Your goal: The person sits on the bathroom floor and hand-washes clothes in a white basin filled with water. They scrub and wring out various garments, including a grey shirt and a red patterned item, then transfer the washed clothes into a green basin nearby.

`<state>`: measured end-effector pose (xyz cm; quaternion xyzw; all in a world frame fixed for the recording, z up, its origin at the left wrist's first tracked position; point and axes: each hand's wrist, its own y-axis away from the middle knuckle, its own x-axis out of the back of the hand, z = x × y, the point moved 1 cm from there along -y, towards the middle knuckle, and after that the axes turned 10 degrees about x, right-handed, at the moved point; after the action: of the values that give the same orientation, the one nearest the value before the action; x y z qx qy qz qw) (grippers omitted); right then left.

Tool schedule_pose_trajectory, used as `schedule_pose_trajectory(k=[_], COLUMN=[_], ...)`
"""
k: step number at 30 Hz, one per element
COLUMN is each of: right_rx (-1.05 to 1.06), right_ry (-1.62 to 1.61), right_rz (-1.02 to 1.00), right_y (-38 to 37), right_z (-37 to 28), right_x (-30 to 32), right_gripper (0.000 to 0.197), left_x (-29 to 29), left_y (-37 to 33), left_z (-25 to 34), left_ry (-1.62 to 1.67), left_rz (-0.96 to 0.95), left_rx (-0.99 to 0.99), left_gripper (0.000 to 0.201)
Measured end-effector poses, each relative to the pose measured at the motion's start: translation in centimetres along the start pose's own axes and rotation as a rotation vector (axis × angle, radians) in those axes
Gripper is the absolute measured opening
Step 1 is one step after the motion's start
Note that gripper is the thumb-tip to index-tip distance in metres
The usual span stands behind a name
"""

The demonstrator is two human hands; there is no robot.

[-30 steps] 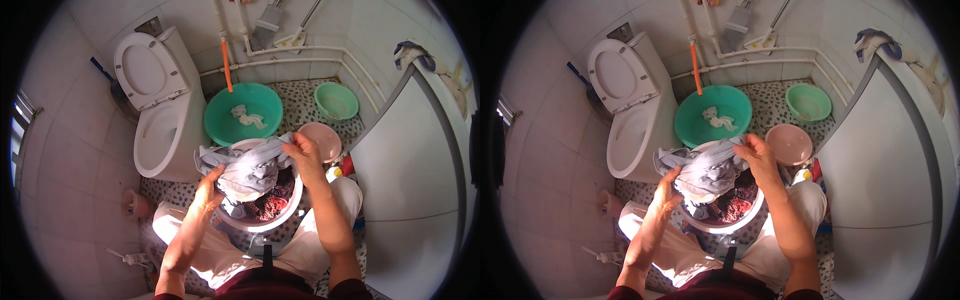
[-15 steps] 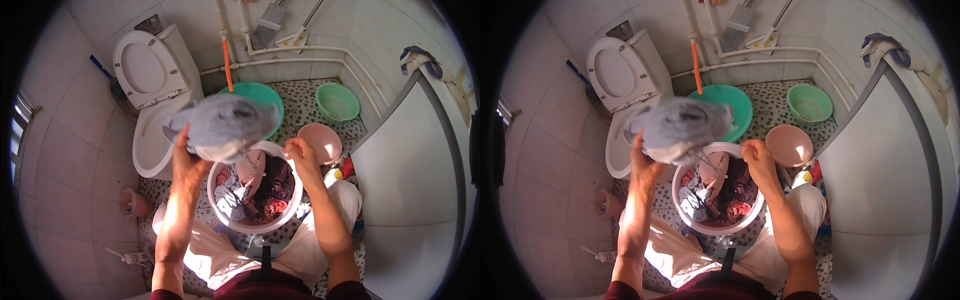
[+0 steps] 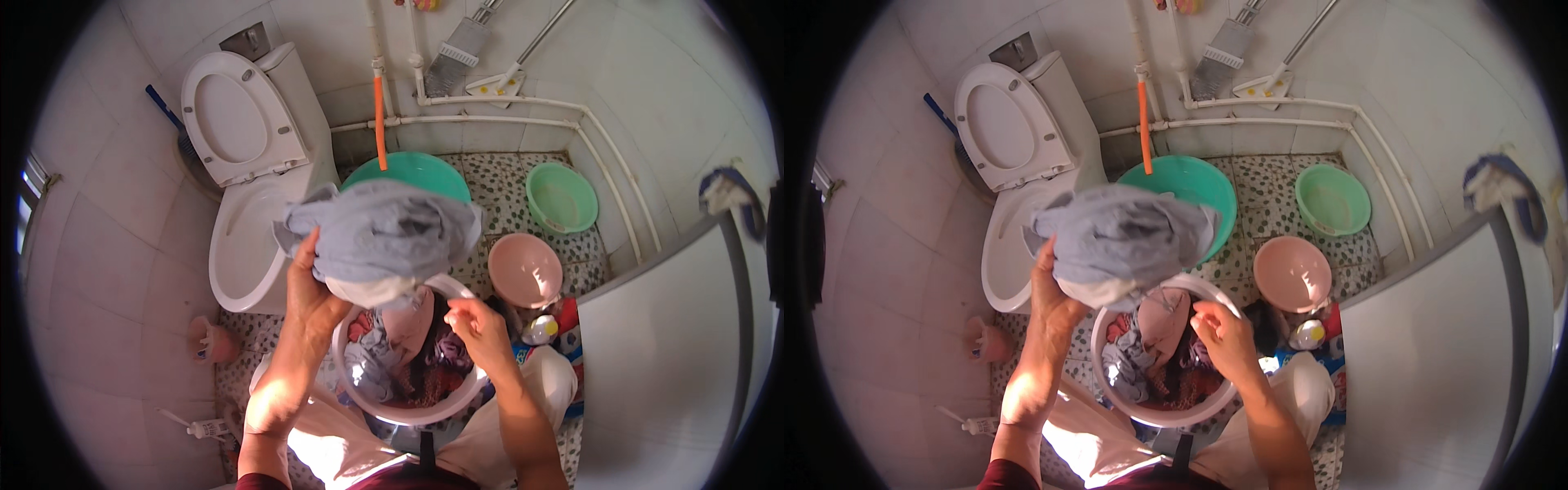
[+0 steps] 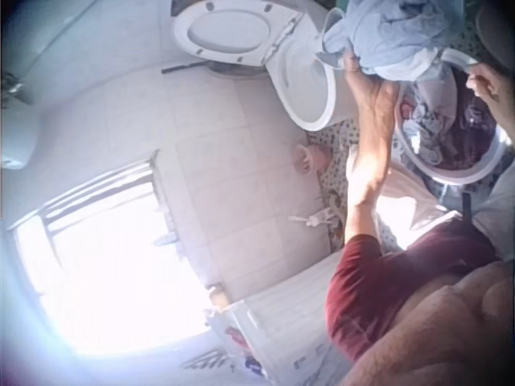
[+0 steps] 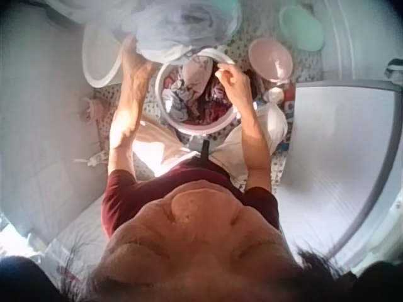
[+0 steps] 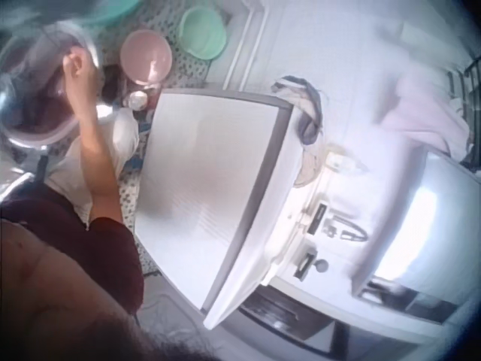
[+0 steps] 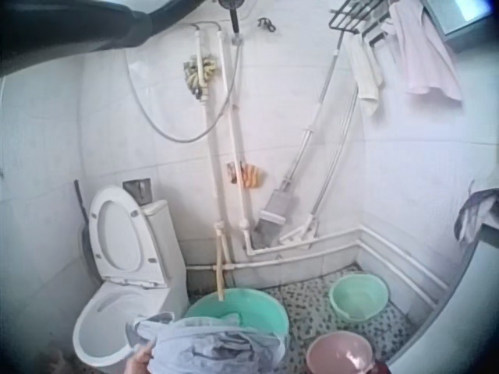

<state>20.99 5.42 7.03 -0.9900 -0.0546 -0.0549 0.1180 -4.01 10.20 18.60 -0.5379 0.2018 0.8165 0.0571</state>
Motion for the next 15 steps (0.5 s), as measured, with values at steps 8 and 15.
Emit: schedule_pose_trajectory(k=[8,15], right_rx=[-0.076,-0.076], right_ry=[0.263,0.277], right_rz=[-0.156,-0.252], right_y=[-0.7,-2.7], right_z=[-1.8,-1.3], right_x=[-0.2,-0.7], right_gripper=[0.02,0.023], left_x=[5.3,8.3], left_y=[-6.4,-17.2], left_z=[0.7,4.5], left_ry=[0.033,0.032], left_rz=[0.183,0.191], left_rx=[0.138,-0.015], left_gripper=[0.051,0.048])
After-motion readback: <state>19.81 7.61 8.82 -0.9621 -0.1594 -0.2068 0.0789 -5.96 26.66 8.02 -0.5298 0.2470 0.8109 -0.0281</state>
